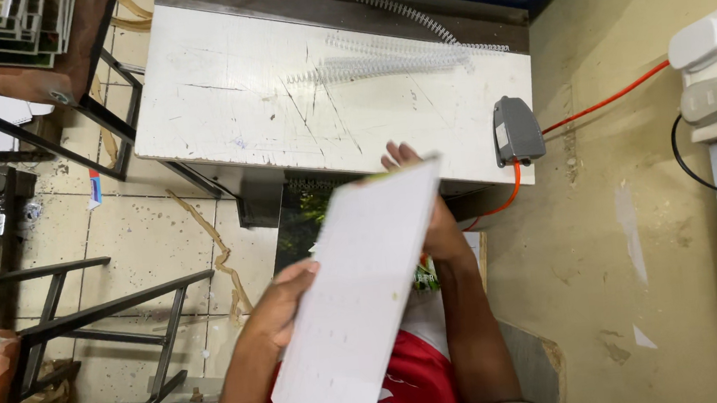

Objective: The person sits on the floor and binds a stack of printed calendar pages using a white plastic spiral coil. They align the pages, insert the coil through the pre-punched holes, and secure the binding by hand.

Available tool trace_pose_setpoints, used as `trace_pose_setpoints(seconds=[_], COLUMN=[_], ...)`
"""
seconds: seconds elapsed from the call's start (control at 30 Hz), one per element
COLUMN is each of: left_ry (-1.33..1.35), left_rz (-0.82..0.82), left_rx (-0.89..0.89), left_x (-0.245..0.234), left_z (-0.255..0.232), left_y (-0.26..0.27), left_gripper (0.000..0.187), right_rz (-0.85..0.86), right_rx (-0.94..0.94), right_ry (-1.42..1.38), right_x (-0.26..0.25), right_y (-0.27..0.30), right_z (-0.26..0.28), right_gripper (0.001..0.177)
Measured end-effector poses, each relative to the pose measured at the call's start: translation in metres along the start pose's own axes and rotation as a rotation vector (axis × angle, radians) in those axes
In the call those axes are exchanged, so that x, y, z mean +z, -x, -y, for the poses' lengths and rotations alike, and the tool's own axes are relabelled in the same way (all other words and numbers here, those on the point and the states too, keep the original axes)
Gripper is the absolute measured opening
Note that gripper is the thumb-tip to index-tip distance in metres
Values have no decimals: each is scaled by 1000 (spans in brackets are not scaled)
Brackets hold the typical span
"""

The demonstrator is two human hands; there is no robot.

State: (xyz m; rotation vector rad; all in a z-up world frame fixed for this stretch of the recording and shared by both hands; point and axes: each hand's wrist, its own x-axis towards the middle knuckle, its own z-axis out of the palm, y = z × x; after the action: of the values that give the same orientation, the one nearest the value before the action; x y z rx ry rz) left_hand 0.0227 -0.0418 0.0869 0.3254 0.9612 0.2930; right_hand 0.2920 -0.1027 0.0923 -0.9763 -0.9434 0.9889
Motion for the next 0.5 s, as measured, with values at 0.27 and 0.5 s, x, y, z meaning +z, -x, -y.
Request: trace_pose_setpoints(seconds=[0.27,0.5], left_ry=[-29,-374], left_rz=[628,477], left_rx=[-195,762], left_x=[-23,-22], left_z=[-17,-152], left_y=[-26,-33], left_gripper=[27,68], right_rz=[280,-389], right_rx=[62,-123], right_ry=[-82,134], right_x=[-34,-175], right_y=[-6,-1], right_z=[8,-75], right_gripper=[19,20])
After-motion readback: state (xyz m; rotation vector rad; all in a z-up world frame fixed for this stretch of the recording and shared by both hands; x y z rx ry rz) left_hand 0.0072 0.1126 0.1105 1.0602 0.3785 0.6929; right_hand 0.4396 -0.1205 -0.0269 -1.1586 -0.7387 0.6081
